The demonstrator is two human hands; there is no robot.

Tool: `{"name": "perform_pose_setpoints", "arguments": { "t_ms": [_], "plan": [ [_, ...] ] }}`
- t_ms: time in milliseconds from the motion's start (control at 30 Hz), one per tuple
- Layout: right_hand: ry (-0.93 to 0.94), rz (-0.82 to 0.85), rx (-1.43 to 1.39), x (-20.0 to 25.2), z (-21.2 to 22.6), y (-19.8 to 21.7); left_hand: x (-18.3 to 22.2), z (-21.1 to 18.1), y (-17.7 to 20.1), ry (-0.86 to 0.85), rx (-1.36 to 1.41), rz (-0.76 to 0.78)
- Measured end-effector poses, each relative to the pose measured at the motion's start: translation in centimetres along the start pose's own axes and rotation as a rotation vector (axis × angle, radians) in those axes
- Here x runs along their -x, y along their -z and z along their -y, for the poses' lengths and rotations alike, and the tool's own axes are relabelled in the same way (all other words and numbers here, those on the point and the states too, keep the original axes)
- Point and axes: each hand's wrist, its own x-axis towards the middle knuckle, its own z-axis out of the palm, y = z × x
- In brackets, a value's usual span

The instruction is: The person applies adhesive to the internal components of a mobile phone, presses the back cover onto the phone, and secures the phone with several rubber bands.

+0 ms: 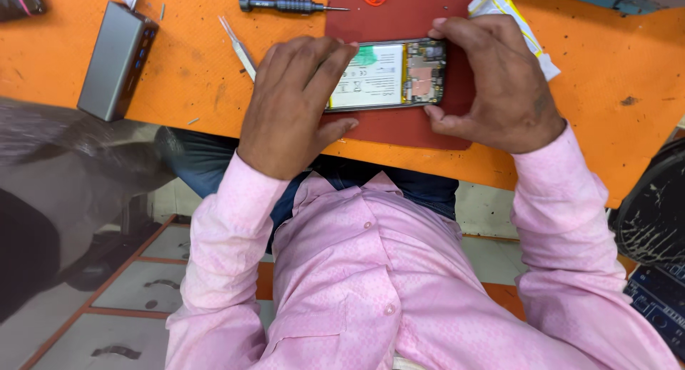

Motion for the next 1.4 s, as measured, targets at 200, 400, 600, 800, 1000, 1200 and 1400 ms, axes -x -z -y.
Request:
{"name": "perform_pose_setpoints", "arguments": {
  "t_ms": [200, 400, 600, 800, 1000, 1200, 1400],
  "plan": [
    [0.011, 0.016, -0.015, 0.1, 0.4, 0.0, 3.7, -0.8, 0.6, 0.244, -0.14, -0.153],
    [0.063, 0.015, 0.053, 0.3, 0.0, -0.8, 4.5, -0.2, -0.3, 0.19, -0.188, -0.165],
    [0.075, 0.008, 0.031, 1.1, -0.9, -1.6, 4.2, 0.7, -0.4, 0.099, -0.271, -0.066],
    [0.099, 0.009, 0.028, 1.1, -1.0, -1.5, 4.3, 1.9, 2.1, -0.087, -0.535, 0.047],
    [0.098, 0.0, -0.02, 1.2, -1.2, -1.6, 3.1, 0.1, 4.0, -0.126, -0.577, -0.063],
    [0.102, -0.002, -0.03, 0.9, -1.0, -1.6, 1.0, -1.1, 2.0, -0.086, -0.257, -0.058],
    [0.069, -0.016, -0.076, 0.2, -0.8, -1.4, -0.8, 0.1, 0.6, 0.028, -0.097, 0.086]
  ]
}}
